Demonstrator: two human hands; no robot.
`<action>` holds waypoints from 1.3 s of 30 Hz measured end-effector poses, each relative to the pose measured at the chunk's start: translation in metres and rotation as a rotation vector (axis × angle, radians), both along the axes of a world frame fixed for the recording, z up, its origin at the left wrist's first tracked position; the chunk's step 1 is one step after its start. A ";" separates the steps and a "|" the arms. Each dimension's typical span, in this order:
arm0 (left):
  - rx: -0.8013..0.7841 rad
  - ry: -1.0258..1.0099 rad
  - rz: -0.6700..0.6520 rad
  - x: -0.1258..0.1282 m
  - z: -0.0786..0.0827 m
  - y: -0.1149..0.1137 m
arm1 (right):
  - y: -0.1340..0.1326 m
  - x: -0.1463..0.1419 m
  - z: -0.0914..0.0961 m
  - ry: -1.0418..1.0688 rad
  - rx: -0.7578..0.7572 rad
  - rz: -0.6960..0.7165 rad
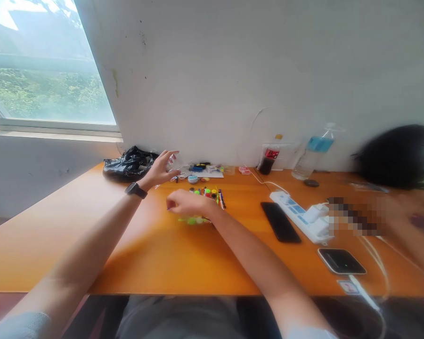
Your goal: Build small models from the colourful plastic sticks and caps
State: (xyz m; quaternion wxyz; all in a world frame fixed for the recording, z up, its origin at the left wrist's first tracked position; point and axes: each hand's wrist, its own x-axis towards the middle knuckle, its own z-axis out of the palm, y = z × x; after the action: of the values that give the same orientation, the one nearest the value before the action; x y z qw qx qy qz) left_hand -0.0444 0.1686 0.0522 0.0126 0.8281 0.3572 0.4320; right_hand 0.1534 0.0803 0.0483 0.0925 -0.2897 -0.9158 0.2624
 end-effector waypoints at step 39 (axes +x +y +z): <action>0.623 -0.053 0.032 0.034 0.036 -0.047 | -0.017 0.043 0.089 0.559 0.790 -0.368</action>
State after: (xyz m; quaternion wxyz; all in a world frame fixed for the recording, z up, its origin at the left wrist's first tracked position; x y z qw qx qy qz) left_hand -0.0104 0.1216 0.0884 -0.2393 0.7749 0.2201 0.5420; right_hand 0.1963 0.0634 0.1369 0.4808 -0.3076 -0.8192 -0.0567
